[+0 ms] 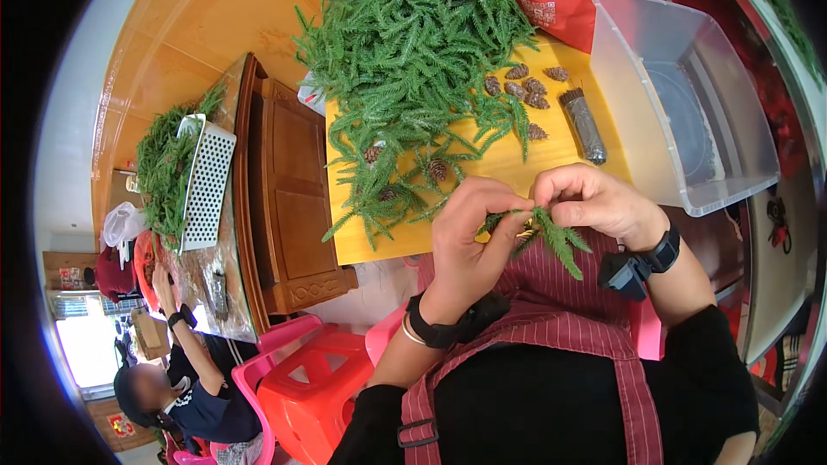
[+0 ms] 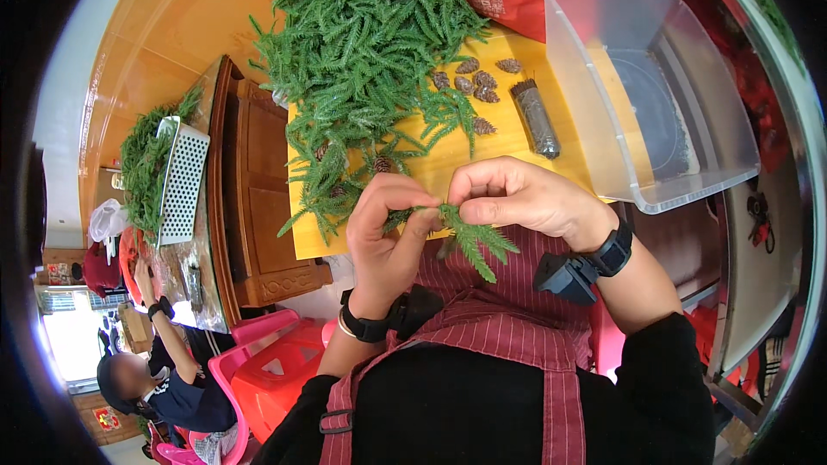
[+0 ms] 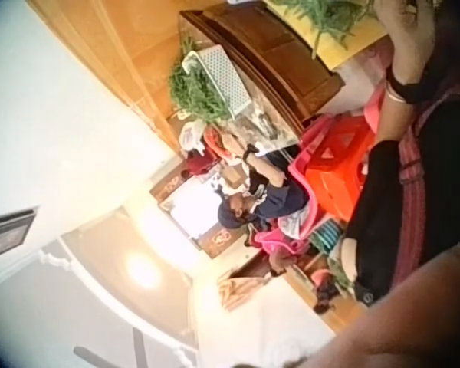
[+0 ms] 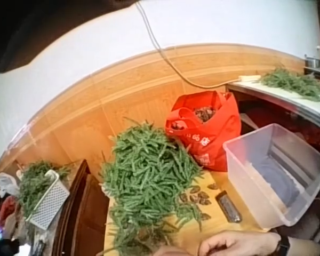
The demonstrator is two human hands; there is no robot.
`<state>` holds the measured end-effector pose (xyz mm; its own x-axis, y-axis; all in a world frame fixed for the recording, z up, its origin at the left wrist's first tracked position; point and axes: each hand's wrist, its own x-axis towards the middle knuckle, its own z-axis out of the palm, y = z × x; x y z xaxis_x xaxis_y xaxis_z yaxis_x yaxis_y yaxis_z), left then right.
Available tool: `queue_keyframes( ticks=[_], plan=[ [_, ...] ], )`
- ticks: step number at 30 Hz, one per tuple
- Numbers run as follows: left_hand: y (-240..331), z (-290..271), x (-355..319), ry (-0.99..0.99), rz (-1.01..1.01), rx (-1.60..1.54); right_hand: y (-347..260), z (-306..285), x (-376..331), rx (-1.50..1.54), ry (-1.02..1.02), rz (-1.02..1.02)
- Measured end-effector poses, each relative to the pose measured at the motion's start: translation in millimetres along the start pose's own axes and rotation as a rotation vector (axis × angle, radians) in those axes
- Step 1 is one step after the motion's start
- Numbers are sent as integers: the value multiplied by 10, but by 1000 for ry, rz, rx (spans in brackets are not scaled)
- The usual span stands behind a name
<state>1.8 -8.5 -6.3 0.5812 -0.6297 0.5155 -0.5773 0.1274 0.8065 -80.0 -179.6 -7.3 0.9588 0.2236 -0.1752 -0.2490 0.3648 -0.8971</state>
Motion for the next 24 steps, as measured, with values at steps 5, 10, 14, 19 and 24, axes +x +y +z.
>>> queue_keyframes(
  ticks=[5, 10, 14, 19, 24],
  plan=[
    [-2, -1, -2, 0, -5, -4, -6, 14, 16, 7, -2, -46],
    [11, -6, 4, -12, 16, 32, -60, 52, -8, -191, 64, -77],
    [31, 10, -12, 30, -142, 0, -78, 131, -37, -415, 169, -163],
    [24, 56, -35, 87, -289, -56, -28, 226, -46, -894, 387, -424],
    [80, 65, -12, 112, -441, -188, 60, 283, 10, -1094, 555, -562]
  ],
)
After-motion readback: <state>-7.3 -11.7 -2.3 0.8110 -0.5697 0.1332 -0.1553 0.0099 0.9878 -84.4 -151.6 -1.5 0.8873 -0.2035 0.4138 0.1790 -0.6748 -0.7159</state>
